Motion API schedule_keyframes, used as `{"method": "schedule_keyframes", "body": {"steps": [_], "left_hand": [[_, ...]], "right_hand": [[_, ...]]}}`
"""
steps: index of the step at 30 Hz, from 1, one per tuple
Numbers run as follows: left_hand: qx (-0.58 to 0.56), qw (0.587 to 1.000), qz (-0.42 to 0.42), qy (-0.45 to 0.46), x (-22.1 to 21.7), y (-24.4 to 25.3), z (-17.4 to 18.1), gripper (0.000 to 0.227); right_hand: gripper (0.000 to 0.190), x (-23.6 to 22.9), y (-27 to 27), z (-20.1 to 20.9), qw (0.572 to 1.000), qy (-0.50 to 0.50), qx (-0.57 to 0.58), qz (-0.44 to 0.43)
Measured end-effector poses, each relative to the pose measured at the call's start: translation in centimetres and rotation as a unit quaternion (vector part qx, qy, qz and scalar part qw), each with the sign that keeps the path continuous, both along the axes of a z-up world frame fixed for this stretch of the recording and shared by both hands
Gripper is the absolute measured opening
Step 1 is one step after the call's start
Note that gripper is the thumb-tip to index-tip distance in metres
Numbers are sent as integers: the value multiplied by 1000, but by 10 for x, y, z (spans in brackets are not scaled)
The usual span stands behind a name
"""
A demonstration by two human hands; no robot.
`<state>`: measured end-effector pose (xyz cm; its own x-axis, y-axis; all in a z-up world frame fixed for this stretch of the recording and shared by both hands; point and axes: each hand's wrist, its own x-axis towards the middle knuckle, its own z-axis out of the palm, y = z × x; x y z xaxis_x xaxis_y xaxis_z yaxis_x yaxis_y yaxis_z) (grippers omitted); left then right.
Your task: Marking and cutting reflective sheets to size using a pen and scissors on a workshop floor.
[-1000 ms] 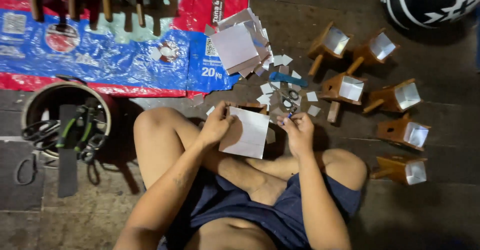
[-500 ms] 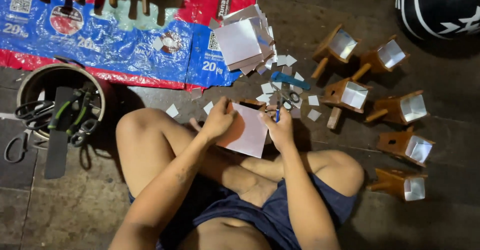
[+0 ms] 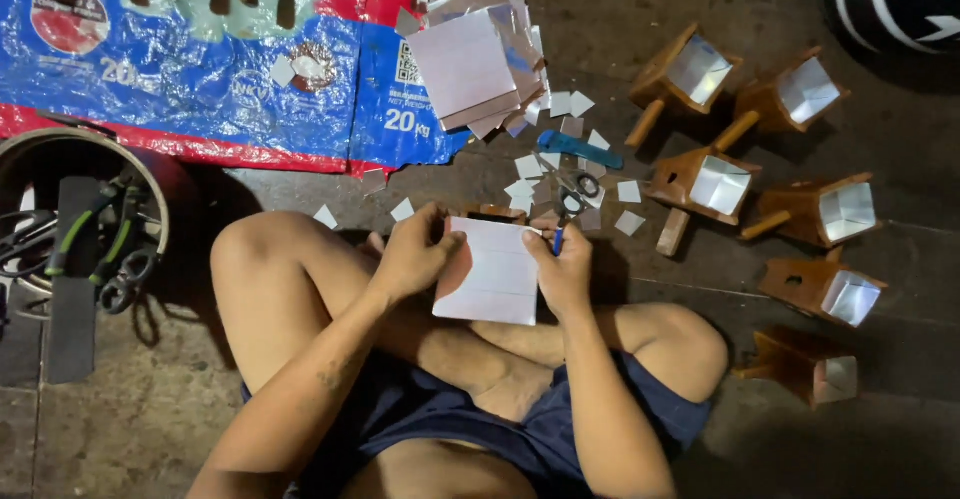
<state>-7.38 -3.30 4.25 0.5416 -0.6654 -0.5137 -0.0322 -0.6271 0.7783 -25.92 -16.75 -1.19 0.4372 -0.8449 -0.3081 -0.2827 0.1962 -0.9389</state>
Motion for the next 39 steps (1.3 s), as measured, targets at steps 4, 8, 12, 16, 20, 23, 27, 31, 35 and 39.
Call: {"method": "schedule_keyframes", "body": {"steps": [4,8,12,16,20,23,27,31,35,39], "left_hand": [[2,1000,10,21,-4,3,-6,24],[-21,997,54,47,-7,3,-7,23],[-55,996,58,50,-3,5,-7,23],[-69,995,57,47,-5,6,-4,23],[-70,994,68,49,-9,7,-6,24],[-65,995,62,37,-8,7,-14,24],[-49,997,52,27,-8,7,-13,26],[-44,997,52,32,-9,8,-16,28],[-49,997,53,32,-10,9,-19,28],[-53,997,52,28,-10,9,-19,27]], "right_hand": [[25,-6,-2,-10,1000,11,6,7],[24,-6,1,-12,1000,11,5,2],[21,-9,9,-14,1000,-13,10,-6],[20,-6,10,-10,1000,-22,3,-11],[20,-7,13,-13,1000,-26,9,-14],[19,-4,15,-5,1000,-24,8,-16],[19,-2,16,2,1000,-7,-4,-16],[19,-1,16,1,1000,-5,-4,-18],[18,-1,15,1,1000,1,-6,-26],[17,0,15,0,999,8,-11,-30]]}}
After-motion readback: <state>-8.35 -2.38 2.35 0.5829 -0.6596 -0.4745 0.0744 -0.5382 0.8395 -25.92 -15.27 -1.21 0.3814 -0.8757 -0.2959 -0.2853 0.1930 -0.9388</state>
